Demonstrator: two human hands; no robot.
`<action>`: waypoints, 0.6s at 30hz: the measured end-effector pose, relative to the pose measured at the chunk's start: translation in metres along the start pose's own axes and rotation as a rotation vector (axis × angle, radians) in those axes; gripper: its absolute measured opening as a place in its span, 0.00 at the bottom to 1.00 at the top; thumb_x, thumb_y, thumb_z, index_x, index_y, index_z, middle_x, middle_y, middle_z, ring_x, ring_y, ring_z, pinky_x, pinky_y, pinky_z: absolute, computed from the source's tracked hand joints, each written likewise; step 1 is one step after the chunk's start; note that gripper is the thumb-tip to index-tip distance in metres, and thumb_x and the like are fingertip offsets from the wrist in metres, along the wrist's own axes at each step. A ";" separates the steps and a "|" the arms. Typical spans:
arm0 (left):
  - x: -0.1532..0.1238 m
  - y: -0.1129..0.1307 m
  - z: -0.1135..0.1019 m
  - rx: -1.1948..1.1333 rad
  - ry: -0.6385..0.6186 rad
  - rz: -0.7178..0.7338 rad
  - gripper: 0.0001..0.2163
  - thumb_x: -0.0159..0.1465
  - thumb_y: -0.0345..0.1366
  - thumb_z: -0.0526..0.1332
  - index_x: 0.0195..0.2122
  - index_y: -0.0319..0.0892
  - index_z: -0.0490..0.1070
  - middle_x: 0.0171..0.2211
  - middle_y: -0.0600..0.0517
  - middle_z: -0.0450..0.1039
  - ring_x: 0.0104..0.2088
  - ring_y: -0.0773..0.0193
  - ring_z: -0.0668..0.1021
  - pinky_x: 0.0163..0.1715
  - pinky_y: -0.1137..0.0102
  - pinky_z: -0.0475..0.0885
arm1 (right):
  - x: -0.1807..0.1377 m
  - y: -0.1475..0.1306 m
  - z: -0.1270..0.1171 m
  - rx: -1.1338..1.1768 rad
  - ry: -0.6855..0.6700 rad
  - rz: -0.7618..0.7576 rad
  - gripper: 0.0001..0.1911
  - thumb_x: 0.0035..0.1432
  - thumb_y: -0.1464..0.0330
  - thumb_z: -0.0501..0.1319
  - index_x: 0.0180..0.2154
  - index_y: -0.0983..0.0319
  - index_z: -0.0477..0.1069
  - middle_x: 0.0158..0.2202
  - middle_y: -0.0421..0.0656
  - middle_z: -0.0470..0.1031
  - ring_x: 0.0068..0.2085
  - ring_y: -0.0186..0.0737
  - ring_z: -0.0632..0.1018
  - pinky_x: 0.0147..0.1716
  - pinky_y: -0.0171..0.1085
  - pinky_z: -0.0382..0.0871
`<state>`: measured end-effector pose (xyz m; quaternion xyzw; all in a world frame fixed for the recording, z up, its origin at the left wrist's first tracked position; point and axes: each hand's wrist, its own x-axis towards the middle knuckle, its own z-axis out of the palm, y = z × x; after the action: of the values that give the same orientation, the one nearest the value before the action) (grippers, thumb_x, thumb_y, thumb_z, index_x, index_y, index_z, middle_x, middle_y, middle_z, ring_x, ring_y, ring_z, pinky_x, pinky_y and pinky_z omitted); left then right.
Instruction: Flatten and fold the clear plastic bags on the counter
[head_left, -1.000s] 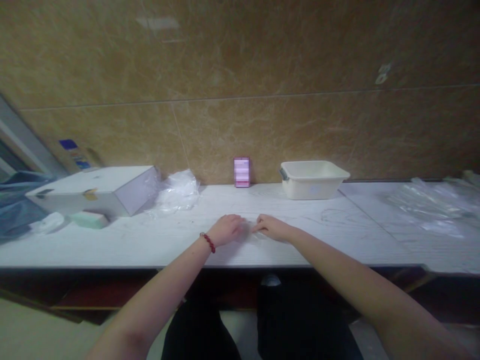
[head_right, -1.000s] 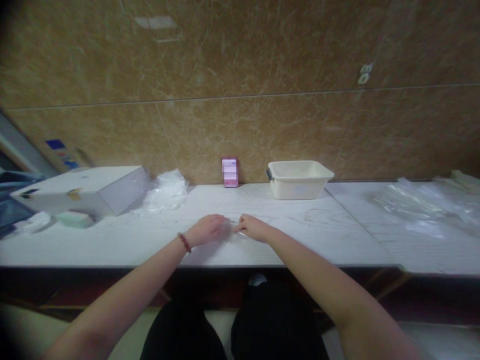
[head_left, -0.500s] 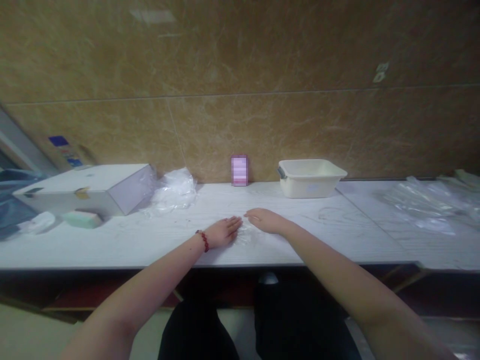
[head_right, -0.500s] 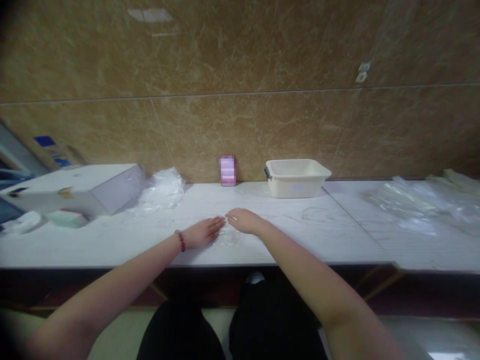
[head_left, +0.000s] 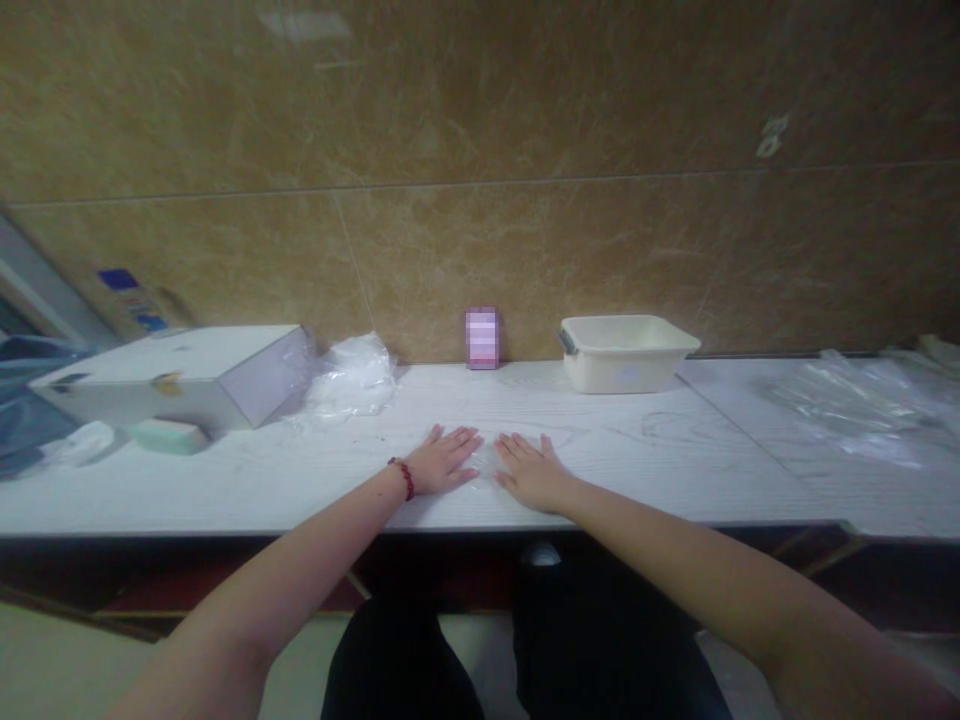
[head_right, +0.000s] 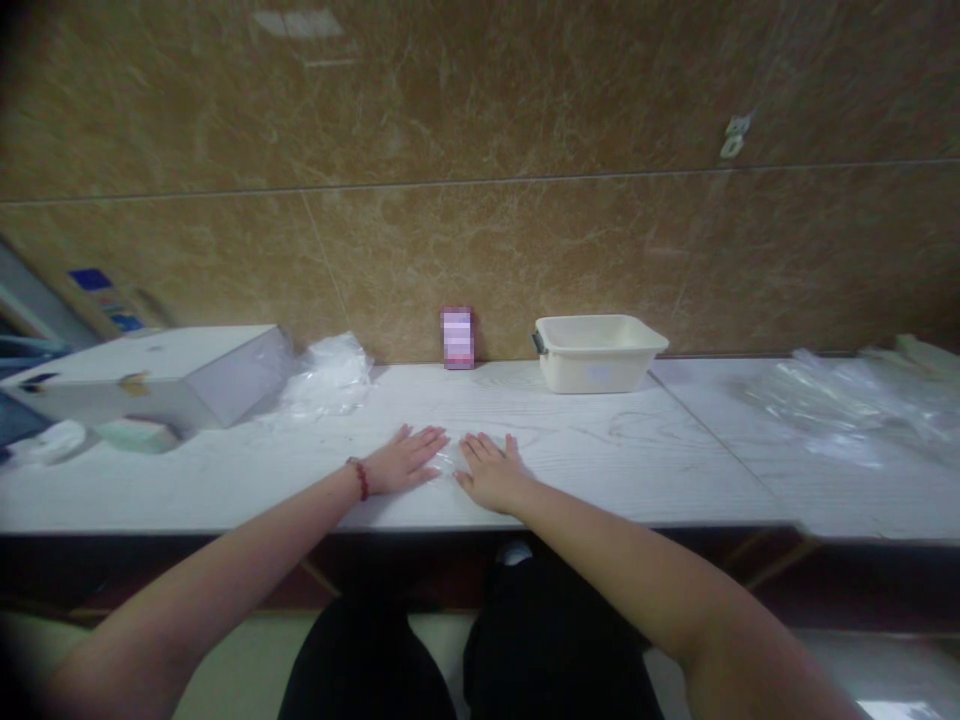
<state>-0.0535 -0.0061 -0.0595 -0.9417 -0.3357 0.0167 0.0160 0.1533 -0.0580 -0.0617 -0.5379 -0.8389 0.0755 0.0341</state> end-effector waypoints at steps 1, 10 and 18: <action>-0.002 -0.003 0.000 -0.010 -0.006 -0.003 0.27 0.59 0.50 0.38 0.57 0.42 0.39 0.58 0.45 0.41 0.57 0.58 0.48 0.51 0.53 0.36 | -0.003 0.004 -0.001 -0.006 -0.006 0.009 0.32 0.54 0.52 0.32 0.57 0.60 0.37 0.59 0.41 0.37 0.58 0.45 0.41 0.49 0.58 0.28; 0.020 -0.025 -0.009 -0.186 0.157 -0.253 0.20 0.56 0.40 0.49 0.49 0.36 0.59 0.46 0.43 0.64 0.46 0.60 0.66 0.45 0.68 0.58 | 0.011 0.019 -0.025 0.051 0.073 0.119 0.23 0.55 0.58 0.42 0.48 0.61 0.61 0.52 0.46 0.58 0.54 0.45 0.56 0.50 0.47 0.46; 0.039 -0.043 -0.022 -0.353 -0.110 -0.203 0.11 0.52 0.39 0.53 0.29 0.38 0.69 0.26 0.51 0.70 0.28 0.66 0.70 0.28 0.74 0.62 | 0.052 0.008 -0.055 0.227 -0.053 0.176 0.13 0.49 0.66 0.52 0.36 0.62 0.70 0.37 0.43 0.72 0.37 0.36 0.71 0.34 0.30 0.61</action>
<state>-0.0495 0.0514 -0.0365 -0.8890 -0.4267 0.0072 -0.1657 0.1463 -0.0021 -0.0102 -0.6001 -0.7750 0.1866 0.0659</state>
